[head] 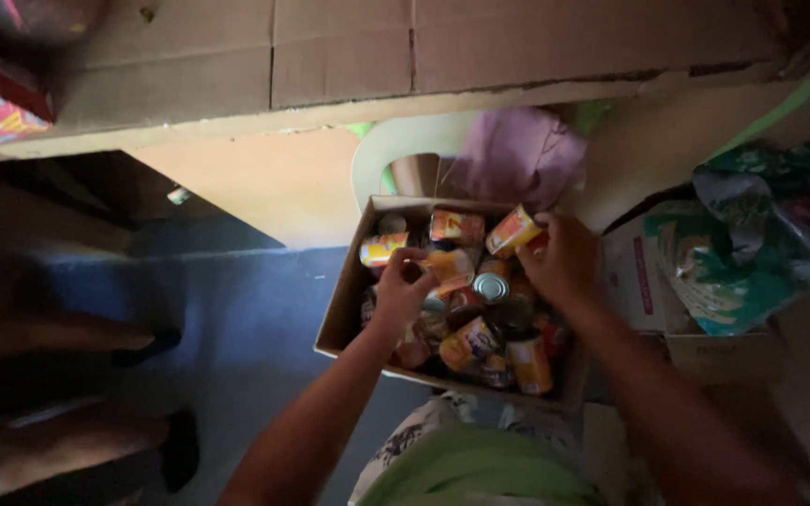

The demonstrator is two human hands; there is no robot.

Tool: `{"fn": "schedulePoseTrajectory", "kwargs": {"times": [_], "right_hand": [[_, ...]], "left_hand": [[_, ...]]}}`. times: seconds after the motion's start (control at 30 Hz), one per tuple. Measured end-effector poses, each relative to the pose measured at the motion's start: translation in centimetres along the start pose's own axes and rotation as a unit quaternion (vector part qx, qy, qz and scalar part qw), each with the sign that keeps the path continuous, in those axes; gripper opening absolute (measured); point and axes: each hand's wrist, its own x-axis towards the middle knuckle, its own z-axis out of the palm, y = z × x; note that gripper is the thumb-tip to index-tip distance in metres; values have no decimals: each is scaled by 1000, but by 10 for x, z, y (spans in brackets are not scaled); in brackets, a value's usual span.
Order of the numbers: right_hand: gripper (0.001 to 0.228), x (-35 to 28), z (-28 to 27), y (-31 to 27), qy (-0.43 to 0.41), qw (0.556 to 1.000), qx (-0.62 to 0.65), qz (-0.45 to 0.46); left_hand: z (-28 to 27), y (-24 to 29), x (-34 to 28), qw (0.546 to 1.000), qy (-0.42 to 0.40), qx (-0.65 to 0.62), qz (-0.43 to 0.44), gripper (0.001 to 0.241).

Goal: The recorder is taking canned goods out of a box and arranging them neatly on a store shelf.

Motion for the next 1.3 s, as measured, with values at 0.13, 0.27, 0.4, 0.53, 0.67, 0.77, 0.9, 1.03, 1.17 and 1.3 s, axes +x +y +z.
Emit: {"fn": "schedulePoseTrajectory", "kwargs": {"times": [0.13, 0.27, 0.4, 0.53, 0.67, 0.77, 0.9, 1.03, 1.17, 1.3], "right_hand": [[53, -20, 6, -40, 70, 986, 145, -30], [59, -24, 10, -69, -57, 806, 517, 283], [60, -29, 21, -35, -63, 719, 575, 385], [75, -46, 36, 9, -16, 822, 460, 334], [91, -61, 7, 3, -57, 904, 320, 276], [100, -71, 7, 14, -98, 937, 241, 235], [100, -65, -15, -9, -135, 950, 168, 225], [99, -76, -10, -6, -182, 943, 144, 238], [107, -90, 2, 5, -222, 938, 149, 223], [109, -95, -13, -13, -235, 934, 165, 213]], "left_hand": [[3, 17, 13, 985, -20, -146, -93, 37], [24, 34, 23, 979, -101, -169, 57, 42], [39, 30, 60, 973, -204, -96, -43, 38], [48, 24, 102, 960, -79, 269, 7, 56], [57, 64, 94, 874, -85, 479, -7, 74], [65, 23, 96, 840, -20, 533, 95, 69], [50, 0, 99, 825, -28, 545, 148, 76], [40, 28, 89, 851, -96, 510, 86, 80], [39, 46, 76, 842, -46, 521, 136, 72], [37, 44, 80, 837, -115, 534, 15, 71]]}}
